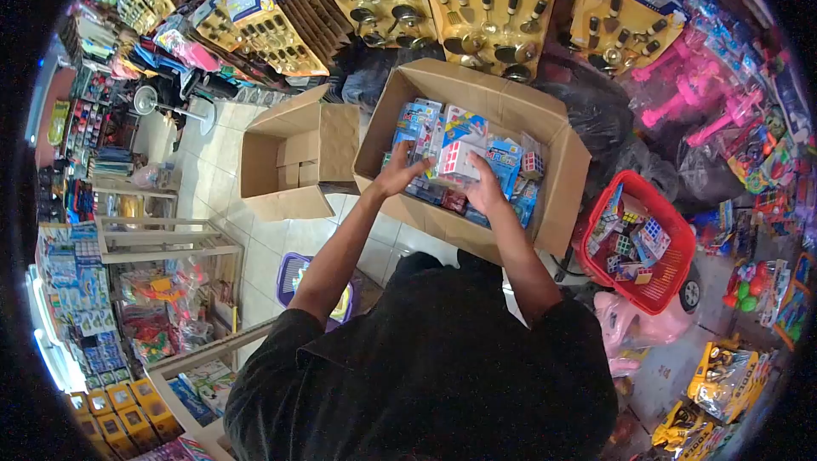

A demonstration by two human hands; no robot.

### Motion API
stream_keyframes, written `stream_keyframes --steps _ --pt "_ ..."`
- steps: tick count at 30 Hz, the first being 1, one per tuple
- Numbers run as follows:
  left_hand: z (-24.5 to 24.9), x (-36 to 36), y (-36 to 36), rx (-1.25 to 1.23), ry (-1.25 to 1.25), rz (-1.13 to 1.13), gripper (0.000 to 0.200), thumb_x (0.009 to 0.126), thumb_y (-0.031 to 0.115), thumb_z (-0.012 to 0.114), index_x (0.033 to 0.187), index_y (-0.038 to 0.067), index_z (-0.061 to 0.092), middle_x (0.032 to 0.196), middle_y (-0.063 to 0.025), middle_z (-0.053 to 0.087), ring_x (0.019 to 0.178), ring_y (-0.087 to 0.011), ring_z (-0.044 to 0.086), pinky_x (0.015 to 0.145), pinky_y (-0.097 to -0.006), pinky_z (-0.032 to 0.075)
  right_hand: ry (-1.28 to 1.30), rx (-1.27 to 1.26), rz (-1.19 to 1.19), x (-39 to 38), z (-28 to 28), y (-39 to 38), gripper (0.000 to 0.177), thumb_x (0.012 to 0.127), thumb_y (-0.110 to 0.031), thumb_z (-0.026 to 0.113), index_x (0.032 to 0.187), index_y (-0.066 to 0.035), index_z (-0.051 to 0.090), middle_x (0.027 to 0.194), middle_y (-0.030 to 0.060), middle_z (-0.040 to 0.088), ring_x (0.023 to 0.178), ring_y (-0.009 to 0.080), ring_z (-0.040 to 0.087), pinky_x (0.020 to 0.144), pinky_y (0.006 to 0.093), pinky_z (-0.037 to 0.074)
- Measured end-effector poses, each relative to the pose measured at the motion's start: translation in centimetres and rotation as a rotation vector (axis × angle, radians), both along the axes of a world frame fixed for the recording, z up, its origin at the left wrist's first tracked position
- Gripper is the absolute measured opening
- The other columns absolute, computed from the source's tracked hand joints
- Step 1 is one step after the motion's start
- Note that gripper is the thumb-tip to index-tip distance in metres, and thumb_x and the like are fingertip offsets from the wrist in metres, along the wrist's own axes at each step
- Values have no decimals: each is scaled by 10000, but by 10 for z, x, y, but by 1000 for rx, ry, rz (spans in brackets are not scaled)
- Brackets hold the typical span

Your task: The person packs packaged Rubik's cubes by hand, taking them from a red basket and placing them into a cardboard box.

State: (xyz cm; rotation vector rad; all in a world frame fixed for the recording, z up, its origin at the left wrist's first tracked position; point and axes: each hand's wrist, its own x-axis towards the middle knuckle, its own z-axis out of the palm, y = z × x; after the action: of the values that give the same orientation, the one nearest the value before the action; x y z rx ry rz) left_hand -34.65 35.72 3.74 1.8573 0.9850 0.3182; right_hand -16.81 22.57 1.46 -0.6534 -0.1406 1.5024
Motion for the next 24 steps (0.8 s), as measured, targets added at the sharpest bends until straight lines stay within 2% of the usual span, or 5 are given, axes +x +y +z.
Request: stream_keyframes --steps 6,10,15,21,24 --pt "-9 2 64 -245 188 -33 893 758 495 701 1322 -123 388 1202 -280 566 1075 -304 589 921 -355 453 -15 -52 -10 2 -20 59 463 887 -385 584 1228 -75 546 1148 85 630 1053 243 606 917 444 478" --pt "-17 7 102 -261 124 -39 751 830 349 661 1374 -60 344 1090 -175 609 924 -213 603 805 -330 485 -32 -83 2 -1 -27 96 457 874 -377 606 1218 -81 555 1154 74 626 1052 227 603 917 421 473" --pt "-83 3 152 -281 5 -14 651 805 362 677 1229 -88 471 1029 -180 639 889 -222 612 805 -349 480 -122 -166 -56 -11 -34 131 455 872 -367 611 1224 -86 547 1168 60 607 1048 217 600 911 409 476" --pt "-145 10 179 -242 -128 16 590 903 278 513 1372 -51 375 1305 -246 519 1258 -334 471 1055 -357 341 -423 -140 -176 -24 -36 166 415 861 -301 622 1202 -72 567 1139 57 619 1055 185 578 912 376 441" --pt "-94 10 162 -227 -3 47 602 915 272 482 1410 -34 329 1381 -271 433 1317 -368 392 1081 -373 311 -393 -152 -207 -27 -61 175 412 856 -287 622 1206 -77 561 1145 56 617 1067 190 577 914 382 443"
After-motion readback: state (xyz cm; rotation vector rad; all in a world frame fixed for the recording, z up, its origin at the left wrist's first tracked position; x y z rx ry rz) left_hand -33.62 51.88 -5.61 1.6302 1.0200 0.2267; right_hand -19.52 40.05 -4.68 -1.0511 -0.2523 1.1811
